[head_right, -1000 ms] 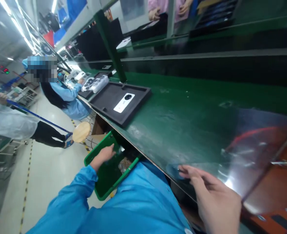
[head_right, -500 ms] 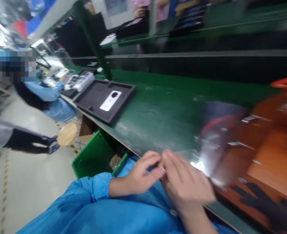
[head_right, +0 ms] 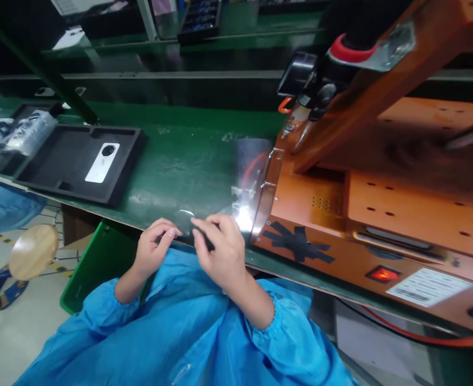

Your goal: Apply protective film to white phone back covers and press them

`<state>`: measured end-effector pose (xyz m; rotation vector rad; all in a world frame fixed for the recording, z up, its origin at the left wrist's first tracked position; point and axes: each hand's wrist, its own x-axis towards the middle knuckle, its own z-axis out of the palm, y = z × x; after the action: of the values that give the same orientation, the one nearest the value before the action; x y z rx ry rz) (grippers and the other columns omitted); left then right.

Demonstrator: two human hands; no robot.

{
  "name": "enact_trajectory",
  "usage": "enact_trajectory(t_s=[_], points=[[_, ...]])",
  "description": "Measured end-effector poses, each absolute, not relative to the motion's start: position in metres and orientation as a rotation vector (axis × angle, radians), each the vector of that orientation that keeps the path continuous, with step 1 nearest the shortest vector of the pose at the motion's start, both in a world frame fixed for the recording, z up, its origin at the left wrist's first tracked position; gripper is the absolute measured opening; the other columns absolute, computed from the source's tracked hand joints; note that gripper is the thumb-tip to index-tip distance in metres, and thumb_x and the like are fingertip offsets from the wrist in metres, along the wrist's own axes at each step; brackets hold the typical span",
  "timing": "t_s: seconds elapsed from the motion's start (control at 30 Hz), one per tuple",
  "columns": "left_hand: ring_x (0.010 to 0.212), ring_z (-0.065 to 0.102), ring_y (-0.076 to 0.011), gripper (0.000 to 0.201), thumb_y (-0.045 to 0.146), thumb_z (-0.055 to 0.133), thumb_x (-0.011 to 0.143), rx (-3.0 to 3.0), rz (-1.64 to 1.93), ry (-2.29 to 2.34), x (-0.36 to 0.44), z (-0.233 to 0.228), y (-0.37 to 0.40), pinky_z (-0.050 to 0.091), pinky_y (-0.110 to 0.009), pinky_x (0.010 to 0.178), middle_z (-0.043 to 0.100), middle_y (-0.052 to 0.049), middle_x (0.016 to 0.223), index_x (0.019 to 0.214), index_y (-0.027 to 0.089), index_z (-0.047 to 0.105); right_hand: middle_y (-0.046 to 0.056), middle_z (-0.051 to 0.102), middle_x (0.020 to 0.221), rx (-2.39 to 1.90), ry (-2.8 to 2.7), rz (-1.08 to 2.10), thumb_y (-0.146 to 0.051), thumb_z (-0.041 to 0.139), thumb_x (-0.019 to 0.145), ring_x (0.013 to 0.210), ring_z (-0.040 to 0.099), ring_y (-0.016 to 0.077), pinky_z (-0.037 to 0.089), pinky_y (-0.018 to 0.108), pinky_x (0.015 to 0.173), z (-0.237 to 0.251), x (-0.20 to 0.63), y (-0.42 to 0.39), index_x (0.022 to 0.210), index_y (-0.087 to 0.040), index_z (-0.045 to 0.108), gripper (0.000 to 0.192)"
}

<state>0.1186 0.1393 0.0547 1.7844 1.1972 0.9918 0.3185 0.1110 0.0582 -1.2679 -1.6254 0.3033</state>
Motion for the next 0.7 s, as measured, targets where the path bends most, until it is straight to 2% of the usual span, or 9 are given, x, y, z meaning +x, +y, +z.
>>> enact_trajectory(t_s=[0.1,0.23,0.53,0.7], points=[[0.083,0.068,-0.0178,0.031,0.037,0.056,0.106,1.906,0.899,1.093,0.108,0.061,0.145,0.056,-0.032,0.081,0.072,-0.006,0.086,0.088,0.02,0.075,0.006,0.065,0.09,-1.351,-1.557,0.562,-0.026,0.065,0.101,0.08,0.064,0.0195,0.056,0.034,0.072,0.068,0.33,0.121,0.105,-0.022,0.076,0.012],[0.08,0.067,-0.0163,0.03,0.032,0.054,0.106,2.04,0.796,1.011,0.101,0.068,0.151,0.055,-0.03,0.077,0.071,-0.005,0.085,0.086,0.02,0.072,0.004,0.065,0.087,-1.327,-1.646,0.792,-0.033,0.071,0.097,0.08,0.064,0.0189,0.055,0.033,0.075,0.074,0.335,0.13,0.101,-0.022,0.076,0.013],[0.082,0.063,-0.0172,0.024,0.024,0.051,0.105,2.392,0.698,0.994,0.092,0.068,0.156,0.051,-0.031,0.078,0.068,-0.005,0.087,0.087,0.019,0.067,0.005,0.068,0.091,-1.3,-1.754,0.709,-0.035,0.071,0.098,0.083,0.067,0.02,0.053,0.033,0.077,0.074,0.331,0.13,0.104,-0.02,0.075,0.016],[0.083,0.063,-0.0183,0.027,0.026,0.05,0.105,2.524,0.598,0.983,0.092,0.069,0.153,0.051,-0.032,0.079,0.068,-0.006,0.09,0.085,0.02,0.067,0.004,0.071,0.091,-1.252,-1.912,0.688,-0.026,0.066,0.101,0.084,0.066,0.0197,0.05,0.033,0.077,0.065,0.331,0.131,0.093,-0.023,0.072,0.01]])
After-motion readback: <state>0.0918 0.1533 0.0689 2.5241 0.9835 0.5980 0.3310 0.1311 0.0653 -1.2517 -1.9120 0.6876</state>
